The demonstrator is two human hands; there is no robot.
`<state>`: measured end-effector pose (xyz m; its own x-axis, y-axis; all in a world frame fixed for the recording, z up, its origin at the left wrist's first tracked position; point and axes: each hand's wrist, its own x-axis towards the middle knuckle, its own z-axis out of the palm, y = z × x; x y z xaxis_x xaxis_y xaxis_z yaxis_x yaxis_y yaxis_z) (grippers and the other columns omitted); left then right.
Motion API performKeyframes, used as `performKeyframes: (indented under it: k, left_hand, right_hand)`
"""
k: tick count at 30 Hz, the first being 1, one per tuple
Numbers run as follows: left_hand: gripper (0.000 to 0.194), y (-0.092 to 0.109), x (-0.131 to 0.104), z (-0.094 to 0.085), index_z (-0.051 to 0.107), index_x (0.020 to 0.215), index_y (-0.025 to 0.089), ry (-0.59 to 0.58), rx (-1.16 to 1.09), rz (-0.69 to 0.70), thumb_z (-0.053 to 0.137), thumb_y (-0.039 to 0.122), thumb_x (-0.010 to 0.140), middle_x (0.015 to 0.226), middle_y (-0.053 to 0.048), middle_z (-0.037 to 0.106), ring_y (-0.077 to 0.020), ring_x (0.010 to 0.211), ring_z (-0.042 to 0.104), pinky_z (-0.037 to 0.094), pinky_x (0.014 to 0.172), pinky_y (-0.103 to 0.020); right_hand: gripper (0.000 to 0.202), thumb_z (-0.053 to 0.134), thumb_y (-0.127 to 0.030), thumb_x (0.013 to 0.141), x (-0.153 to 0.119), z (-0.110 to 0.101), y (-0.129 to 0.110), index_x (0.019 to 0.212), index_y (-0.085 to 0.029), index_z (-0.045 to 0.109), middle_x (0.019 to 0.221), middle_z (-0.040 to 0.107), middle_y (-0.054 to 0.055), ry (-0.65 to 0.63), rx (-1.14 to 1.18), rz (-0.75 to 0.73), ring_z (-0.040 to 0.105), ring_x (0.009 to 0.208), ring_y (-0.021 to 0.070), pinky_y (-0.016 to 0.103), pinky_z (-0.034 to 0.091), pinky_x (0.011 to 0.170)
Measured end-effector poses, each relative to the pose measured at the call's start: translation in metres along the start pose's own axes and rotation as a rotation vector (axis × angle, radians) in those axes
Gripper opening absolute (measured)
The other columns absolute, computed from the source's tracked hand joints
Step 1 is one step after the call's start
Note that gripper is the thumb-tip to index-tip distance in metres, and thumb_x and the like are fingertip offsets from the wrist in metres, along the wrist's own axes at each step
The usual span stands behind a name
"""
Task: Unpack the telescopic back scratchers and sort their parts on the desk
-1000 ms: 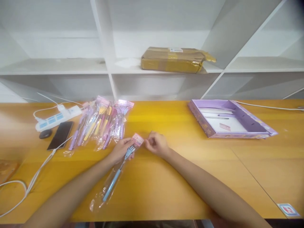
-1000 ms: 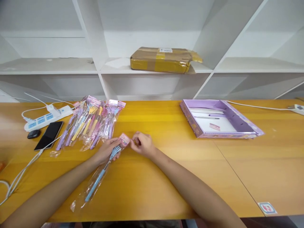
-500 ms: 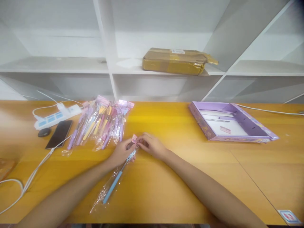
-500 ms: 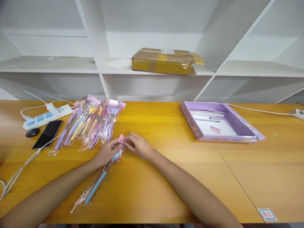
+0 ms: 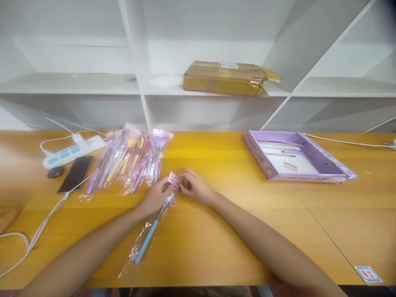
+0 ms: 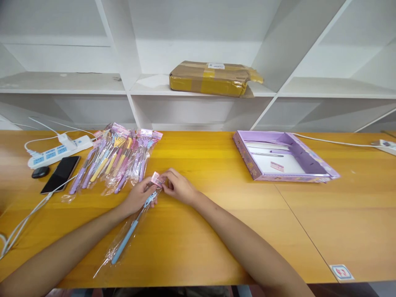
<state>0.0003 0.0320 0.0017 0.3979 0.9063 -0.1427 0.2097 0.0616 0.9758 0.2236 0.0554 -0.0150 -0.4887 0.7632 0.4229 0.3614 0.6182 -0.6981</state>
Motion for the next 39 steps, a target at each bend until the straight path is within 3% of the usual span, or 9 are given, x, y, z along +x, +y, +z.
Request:
performKeyframes:
  k: [4, 10, 13, 17, 29, 39]
  left_hand:
    - [0.036, -0.001, 0.001, -0.001, 0.061, 0.112, 0.02, -0.003, 0.005, 0.011, 0.06, 0.054, 0.101, 0.067, 0.001, 0.071, -0.0191, 0.052, 0.07, 0.056, 0.053, -0.027]
    - [0.036, 0.001, -0.001, 0.0, 0.067, 0.111, 0.019, -0.032, 0.012, 0.015, 0.064, 0.053, 0.1, 0.075, -0.002, 0.073, -0.0195, 0.061, 0.073, 0.058, 0.057, -0.028]
    - [0.038, 0.003, -0.001, 0.001, 0.066, 0.112, 0.019, -0.011, -0.009, 0.008, 0.064, 0.054, 0.099, 0.074, -0.001, 0.073, -0.0202, 0.062, 0.073, 0.059, 0.058, -0.029]
    - [0.04, 0.005, -0.001, 0.001, 0.065, 0.112, 0.018, -0.01, -0.046, -0.003, 0.066, 0.055, 0.097, 0.073, -0.001, 0.072, -0.0212, 0.063, 0.074, 0.061, 0.058, -0.031]
    - [0.03, -0.001, 0.001, 0.001, 0.062, 0.104, 0.021, -0.001, -0.006, 0.0, 0.062, 0.05, 0.1, 0.071, -0.001, 0.073, -0.0209, 0.061, 0.073, 0.06, 0.06, -0.031]
    - [0.032, -0.005, -0.001, 0.0, 0.062, 0.109, 0.022, -0.029, 0.022, 0.008, 0.059, 0.052, 0.102, 0.081, -0.002, 0.071, -0.0223, 0.067, 0.075, 0.06, 0.059, -0.031]
  right_hand:
    - [0.034, 0.065, -0.017, 0.098, 0.0, 0.005, 0.003, 0.13, -0.025, 0.059, 0.111, 0.063, 0.005, 0.018, -0.028, 0.023, 0.06, 0.067, 0.0118, 0.028, 0.053, 0.064]
    - [0.016, 0.061, -0.019, 0.1, 0.0, 0.003, 0.003, 0.116, -0.024, 0.059, 0.108, 0.063, 0.005, 0.076, -0.069, 0.049, 0.061, 0.074, 0.015, 0.029, 0.053, 0.068]
    - [0.012, 0.061, -0.023, 0.102, 0.0, -0.004, -0.004, 0.113, -0.024, 0.058, 0.107, 0.06, 0.006, 0.027, -0.057, 0.058, 0.061, 0.079, 0.0166, 0.03, 0.053, 0.069]
    - [0.021, 0.068, -0.033, 0.102, 0.0, -0.006, -0.009, 0.117, -0.024, 0.057, 0.113, 0.058, 0.006, -0.024, -0.036, 0.053, 0.059, 0.072, 0.013, 0.029, 0.053, 0.065]
    - [0.01, 0.066, -0.022, 0.099, -0.001, 0.003, 0.003, 0.109, -0.024, 0.065, 0.113, 0.058, 0.006, 0.091, -0.106, 0.01, 0.06, 0.072, 0.0124, 0.028, 0.054, 0.066]
    - [0.011, 0.067, -0.02, 0.097, -0.001, 0.002, -0.001, 0.106, -0.024, 0.062, 0.112, 0.061, 0.006, 0.034, -0.154, -0.035, 0.063, 0.077, 0.0135, 0.026, 0.053, 0.068]
